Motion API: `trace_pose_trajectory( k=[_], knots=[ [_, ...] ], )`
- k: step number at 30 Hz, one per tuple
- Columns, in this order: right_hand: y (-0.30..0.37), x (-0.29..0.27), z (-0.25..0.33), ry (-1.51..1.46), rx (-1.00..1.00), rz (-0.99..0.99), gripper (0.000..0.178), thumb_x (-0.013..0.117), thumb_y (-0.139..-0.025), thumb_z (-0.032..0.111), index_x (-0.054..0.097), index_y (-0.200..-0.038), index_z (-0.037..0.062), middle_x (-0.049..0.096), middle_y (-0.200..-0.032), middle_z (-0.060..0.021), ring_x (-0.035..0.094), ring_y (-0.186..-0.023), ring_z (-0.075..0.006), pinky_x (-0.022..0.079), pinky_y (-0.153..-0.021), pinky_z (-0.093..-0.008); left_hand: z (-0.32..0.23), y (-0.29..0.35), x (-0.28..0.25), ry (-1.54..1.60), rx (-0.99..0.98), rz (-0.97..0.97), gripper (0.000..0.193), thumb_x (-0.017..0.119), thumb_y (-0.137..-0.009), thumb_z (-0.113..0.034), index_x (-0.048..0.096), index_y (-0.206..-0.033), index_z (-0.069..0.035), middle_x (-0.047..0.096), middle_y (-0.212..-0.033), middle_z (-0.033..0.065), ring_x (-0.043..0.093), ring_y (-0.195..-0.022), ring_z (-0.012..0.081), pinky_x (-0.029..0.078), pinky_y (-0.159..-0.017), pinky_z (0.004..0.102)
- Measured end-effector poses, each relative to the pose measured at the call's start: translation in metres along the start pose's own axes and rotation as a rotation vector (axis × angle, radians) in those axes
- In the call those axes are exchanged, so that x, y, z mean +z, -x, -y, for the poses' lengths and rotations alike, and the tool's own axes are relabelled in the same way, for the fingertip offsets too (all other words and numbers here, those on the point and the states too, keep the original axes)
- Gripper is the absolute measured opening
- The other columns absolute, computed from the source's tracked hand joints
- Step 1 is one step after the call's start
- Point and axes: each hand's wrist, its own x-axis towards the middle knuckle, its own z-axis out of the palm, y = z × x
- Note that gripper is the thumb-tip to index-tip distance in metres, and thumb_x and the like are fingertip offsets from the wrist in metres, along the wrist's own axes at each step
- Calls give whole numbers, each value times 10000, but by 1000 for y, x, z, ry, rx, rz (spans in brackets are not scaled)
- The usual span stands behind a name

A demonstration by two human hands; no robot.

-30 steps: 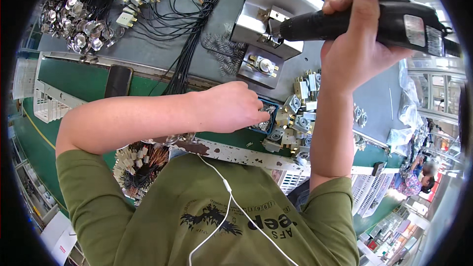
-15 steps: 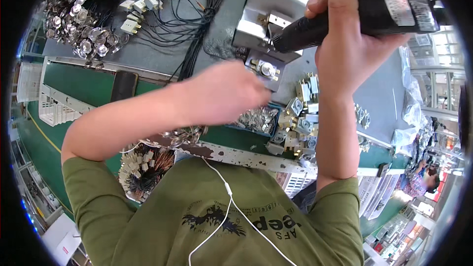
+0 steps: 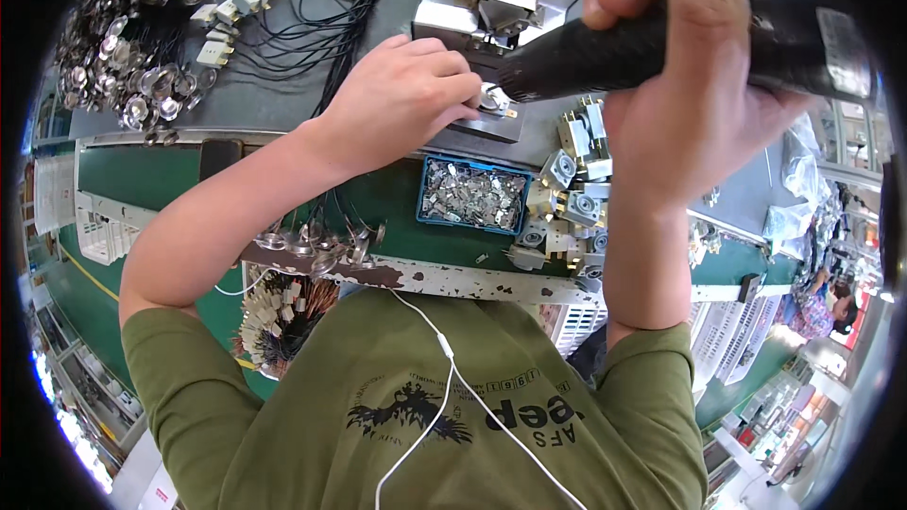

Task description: Manually assembling small electronic or mechanical components and processing them with a handheld tool at a factory workbench.

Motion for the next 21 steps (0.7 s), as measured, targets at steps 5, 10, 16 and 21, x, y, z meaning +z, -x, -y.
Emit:
trace_pose_trajectory(
  k=[5, 10, 16, 21],
  knots=[
    [5, -2, -14, -59, -1, 36, 248, 758, -942, 49, 606, -1119, -34, 662, -807, -84, 646, -585, -136, 519, -516, -265, 10, 5, 5, 147, -54, -37, 130, 756, -850, -164, 698, -958, -120, 707, -1007, 9, 679, -964, 252, 514, -840, 398],
    [13, 7, -8, 8, 226, -64, 210, 749, -927, -19, 617, -1090, -16, 676, -852, -73, 649, -617, -122, 524, -540, -252, 12, 2, 3, 285, -122, 22, 119, 738, -856, -115, 693, -964, -92, 707, -1021, 21, 685, -939, 279, 544, -805, 412],
    [14, 10, -13, -51, 220, -76, 199, 740, -925, -35, 616, -1080, -18, 676, -849, -76, 651, -617, -122, 525, -540, -253, 13, 3, 5, 317, -117, 15, 113, 728, -861, -79, 687, -966, -66, 699, -1034, 28, 690, -930, 283, 552, -792, 409],
    [15, 3, -19, 9, 263, 3, 202, 731, -916, -56, 613, -1077, -24, 678, -860, -74, 651, -628, -114, 528, -550, -254, 12, 2, 4, 354, -130, 47, 109, 724, -857, -53, 686, -959, -56, 690, -1045, 34, 691, -926, 285, 552, -789, 410]
  ],
)
